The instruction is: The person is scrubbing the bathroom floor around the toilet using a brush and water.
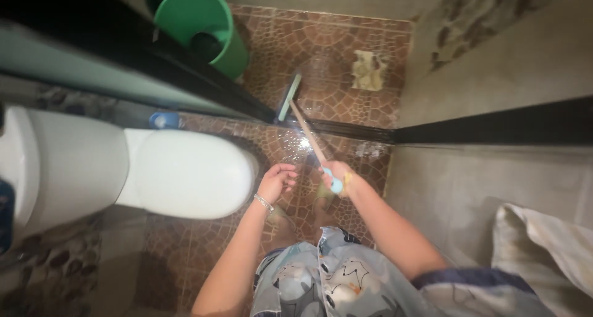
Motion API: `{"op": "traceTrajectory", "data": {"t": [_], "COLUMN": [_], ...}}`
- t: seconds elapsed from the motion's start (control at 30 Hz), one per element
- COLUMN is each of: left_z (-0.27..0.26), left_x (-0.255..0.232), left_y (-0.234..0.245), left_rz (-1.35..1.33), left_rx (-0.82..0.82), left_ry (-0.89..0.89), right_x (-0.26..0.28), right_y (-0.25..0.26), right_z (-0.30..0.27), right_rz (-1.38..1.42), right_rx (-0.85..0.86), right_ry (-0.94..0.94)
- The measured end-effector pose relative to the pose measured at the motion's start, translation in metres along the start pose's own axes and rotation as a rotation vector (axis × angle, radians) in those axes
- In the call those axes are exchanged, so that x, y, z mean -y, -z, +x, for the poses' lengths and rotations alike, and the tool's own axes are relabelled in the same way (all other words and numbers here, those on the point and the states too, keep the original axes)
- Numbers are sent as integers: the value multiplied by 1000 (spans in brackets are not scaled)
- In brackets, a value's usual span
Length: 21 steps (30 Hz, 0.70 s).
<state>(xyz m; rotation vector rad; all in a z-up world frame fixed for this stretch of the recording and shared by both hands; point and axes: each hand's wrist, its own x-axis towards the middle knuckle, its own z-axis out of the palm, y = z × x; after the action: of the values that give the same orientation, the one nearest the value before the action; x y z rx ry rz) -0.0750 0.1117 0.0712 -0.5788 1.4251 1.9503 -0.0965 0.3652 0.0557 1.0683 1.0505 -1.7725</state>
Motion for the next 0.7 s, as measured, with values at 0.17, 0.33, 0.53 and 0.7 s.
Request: {"op": "traceTrajectory", "data": {"t": [0.17,0.33,0.53,0.7], "left_z": [-9,-21,-39,-74], "left_x": [10,13,36,60], "left_y": [26,30,56,89], "left_rz": [-36,-37,-122,-269], "left_rx": [-41,-83,-19,-47], "left_ry": [-23,-58,-102,-194], "right_x": [11,10,-16,-37], "right_y": [54,27,36,22], "right_z": [54,-33,-117,-138], "right_rz": [-174,-462,-597,-755], "right_rx": [-13,-343,-265,-228], "right_ry": [-43,-2,-79,-199]}}
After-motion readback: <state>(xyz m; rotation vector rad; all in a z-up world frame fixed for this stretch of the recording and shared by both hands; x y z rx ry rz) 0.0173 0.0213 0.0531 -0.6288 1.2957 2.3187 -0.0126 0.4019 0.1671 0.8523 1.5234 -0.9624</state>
